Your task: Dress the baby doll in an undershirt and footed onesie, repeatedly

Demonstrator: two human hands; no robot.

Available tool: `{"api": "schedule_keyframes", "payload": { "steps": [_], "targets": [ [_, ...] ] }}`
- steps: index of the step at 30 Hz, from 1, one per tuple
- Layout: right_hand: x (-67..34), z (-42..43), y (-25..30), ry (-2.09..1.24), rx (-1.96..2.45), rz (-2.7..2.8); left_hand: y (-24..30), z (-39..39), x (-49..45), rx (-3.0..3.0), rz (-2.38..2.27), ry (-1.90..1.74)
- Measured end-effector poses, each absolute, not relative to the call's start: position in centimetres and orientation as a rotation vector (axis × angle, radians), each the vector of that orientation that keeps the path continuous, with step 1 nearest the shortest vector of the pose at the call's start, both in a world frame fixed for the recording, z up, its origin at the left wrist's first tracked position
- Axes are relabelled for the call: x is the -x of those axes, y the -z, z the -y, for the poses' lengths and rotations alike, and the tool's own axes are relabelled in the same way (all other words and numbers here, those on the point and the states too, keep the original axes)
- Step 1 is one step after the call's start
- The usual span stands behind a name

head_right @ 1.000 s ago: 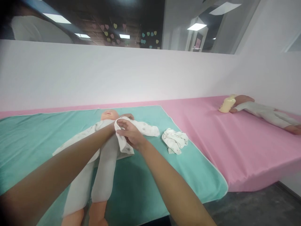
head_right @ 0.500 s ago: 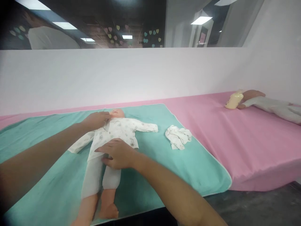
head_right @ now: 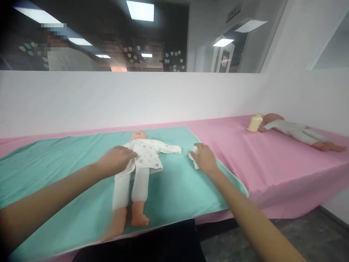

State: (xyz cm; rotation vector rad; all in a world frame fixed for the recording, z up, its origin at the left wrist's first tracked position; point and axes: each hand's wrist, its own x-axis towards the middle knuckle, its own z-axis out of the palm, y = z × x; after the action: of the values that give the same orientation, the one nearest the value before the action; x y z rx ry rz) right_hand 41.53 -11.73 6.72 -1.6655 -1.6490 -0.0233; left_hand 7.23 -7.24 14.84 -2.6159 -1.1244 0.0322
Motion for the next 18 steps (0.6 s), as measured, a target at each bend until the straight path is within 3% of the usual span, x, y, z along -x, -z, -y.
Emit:
{"api": "schedule_keyframes", "payload": {
  "steps": [3,6,9,14,18],
  "targets": [
    [-45.3,10.9,-8.3,-0.111,2.048,1.732,-15.0,10.2,-8.4,2.643,0.907,-0.057],
    [-45.1,11.3,-10.9,-0.135,2.051,1.817,-15.0,13.3,-9.7,2.691,0.764,-0.083],
    [-42.0,13.7,-15.0,-0.159,1.729,1.800,-15.8,16.0,-11.0,2.839,0.818,0.106],
    [-34.4,18.7,-22.3,-0.734,0.981,1.576,-18.6,18.1,-13.7,3.173,1.236,0.789],
    [-31.1,20.5,-27.3,-0.789,0.663,1.288,-20.2,18.0,-14.2,3.256,1.406,0.930]
  ]
}}
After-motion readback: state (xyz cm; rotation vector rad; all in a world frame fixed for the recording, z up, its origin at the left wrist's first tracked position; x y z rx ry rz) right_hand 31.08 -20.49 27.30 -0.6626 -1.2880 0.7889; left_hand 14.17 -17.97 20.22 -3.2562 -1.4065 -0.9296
